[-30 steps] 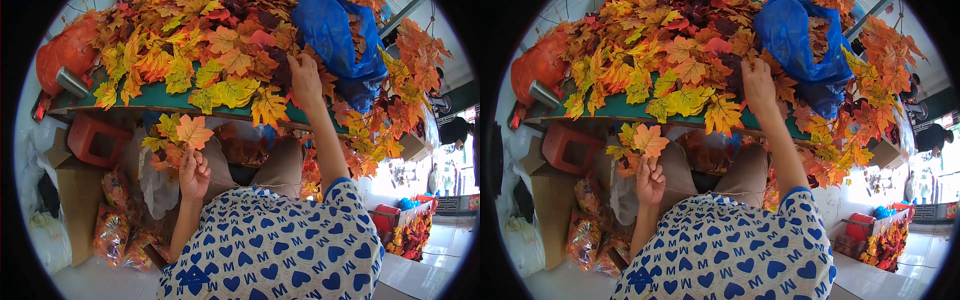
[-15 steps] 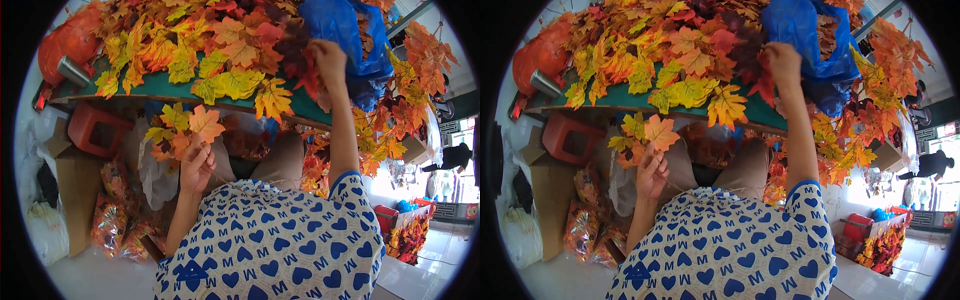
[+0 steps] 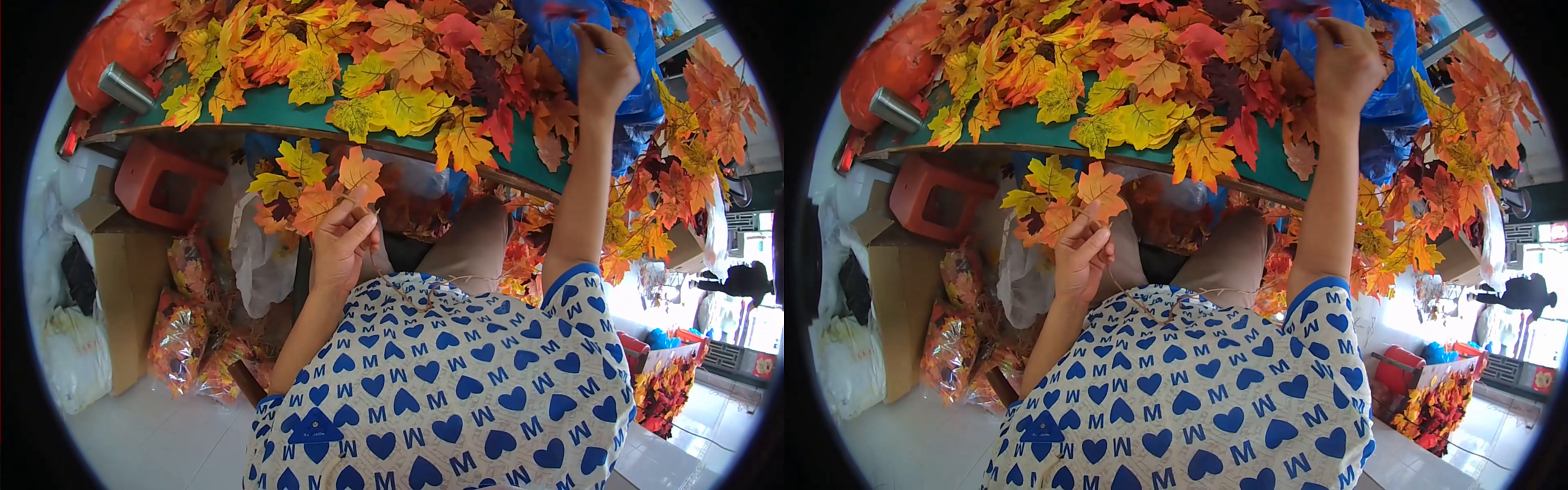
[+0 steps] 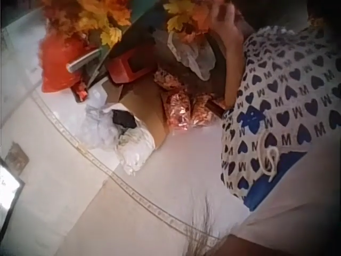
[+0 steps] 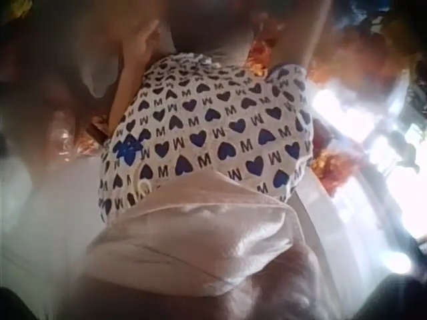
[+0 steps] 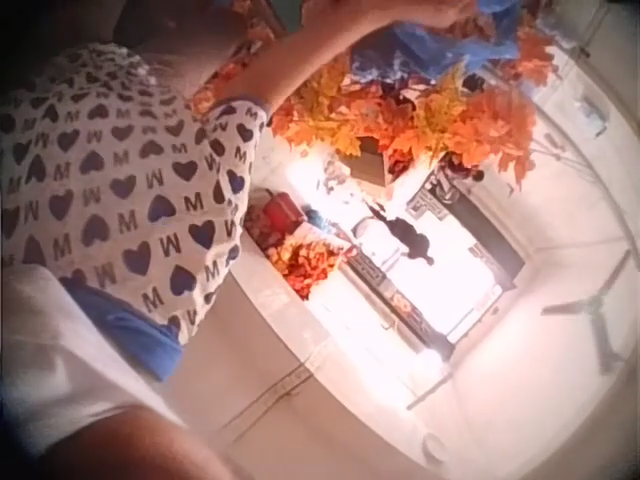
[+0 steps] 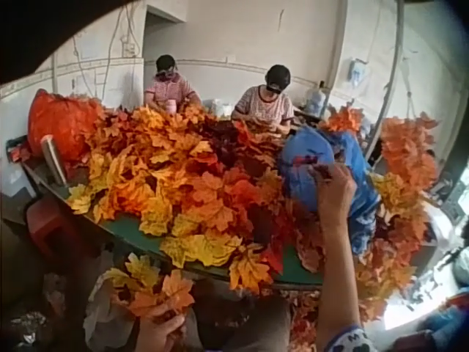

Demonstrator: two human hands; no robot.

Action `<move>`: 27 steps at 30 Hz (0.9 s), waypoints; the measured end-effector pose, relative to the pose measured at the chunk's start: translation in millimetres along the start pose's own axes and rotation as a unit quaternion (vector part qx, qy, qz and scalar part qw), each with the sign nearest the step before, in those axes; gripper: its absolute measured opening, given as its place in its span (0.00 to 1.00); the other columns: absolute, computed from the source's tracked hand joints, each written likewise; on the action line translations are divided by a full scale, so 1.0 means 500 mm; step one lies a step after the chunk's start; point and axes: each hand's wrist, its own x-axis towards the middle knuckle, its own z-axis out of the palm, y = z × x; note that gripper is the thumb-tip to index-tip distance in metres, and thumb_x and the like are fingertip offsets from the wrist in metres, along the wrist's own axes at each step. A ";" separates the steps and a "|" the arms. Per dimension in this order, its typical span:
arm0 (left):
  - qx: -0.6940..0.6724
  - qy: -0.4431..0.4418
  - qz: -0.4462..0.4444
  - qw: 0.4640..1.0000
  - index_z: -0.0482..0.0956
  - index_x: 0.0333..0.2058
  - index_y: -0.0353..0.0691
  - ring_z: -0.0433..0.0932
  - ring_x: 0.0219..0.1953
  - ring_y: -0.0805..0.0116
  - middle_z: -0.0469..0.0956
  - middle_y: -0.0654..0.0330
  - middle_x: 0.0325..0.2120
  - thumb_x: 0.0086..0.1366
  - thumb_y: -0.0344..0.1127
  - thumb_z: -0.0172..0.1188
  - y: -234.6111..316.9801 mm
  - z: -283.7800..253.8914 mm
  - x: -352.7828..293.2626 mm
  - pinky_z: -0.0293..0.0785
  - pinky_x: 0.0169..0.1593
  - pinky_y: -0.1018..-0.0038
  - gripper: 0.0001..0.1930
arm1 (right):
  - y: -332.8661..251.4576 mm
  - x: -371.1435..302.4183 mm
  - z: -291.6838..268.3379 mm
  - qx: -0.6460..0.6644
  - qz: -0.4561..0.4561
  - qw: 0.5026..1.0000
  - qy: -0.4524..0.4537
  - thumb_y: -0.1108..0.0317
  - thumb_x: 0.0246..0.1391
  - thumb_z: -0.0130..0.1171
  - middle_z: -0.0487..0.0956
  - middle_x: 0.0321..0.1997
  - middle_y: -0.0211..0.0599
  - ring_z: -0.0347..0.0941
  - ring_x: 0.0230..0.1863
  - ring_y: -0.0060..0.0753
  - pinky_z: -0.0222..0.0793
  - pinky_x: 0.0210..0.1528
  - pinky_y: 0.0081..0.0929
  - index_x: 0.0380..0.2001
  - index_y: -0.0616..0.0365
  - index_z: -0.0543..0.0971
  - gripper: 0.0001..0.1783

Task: The person attaches colorful artificial maple leaves to a plastic stem by hand.

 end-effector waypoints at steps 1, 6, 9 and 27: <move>0.000 0.004 -0.002 1.000 0.67 0.56 0.40 0.73 0.25 0.77 0.71 0.66 0.26 0.59 0.22 0.55 0.000 0.002 0.001 0.71 0.26 0.82 0.24 | -0.008 -0.004 -0.001 0.003 0.002 1.000 -0.003 0.67 0.46 0.61 0.79 0.27 0.33 0.74 0.27 0.32 0.69 0.31 0.26 0.28 0.54 0.82 0.05; -0.037 0.024 0.044 0.998 0.65 0.57 0.38 0.73 0.24 0.78 0.69 0.68 0.24 0.59 0.23 0.56 0.003 0.009 0.001 0.70 0.27 0.83 0.25 | -0.199 -0.118 -0.020 0.429 0.340 0.799 -0.250 0.76 0.50 0.58 0.80 0.30 0.34 0.76 0.32 0.26 0.71 0.40 0.22 0.27 0.67 0.80 0.05; -0.040 0.037 0.048 0.997 0.65 0.57 0.37 0.73 0.24 0.78 0.70 0.68 0.24 0.59 0.23 0.56 0.005 0.021 0.006 0.71 0.27 0.82 0.26 | -0.307 -0.250 -0.040 0.528 0.444 0.664 -0.289 0.78 0.48 0.59 0.80 0.30 0.39 0.76 0.32 0.28 0.73 0.39 0.24 0.26 0.67 0.79 0.02; -0.064 0.079 0.066 0.993 0.65 0.55 0.33 0.72 0.24 0.79 0.71 0.68 0.25 0.58 0.21 0.57 -0.002 0.033 0.001 0.71 0.28 0.82 0.25 | -0.460 -0.406 -0.061 0.636 0.681 0.320 -0.171 0.78 0.50 0.59 0.77 0.33 0.33 0.76 0.34 0.23 0.76 0.39 0.21 0.33 0.64 0.75 0.05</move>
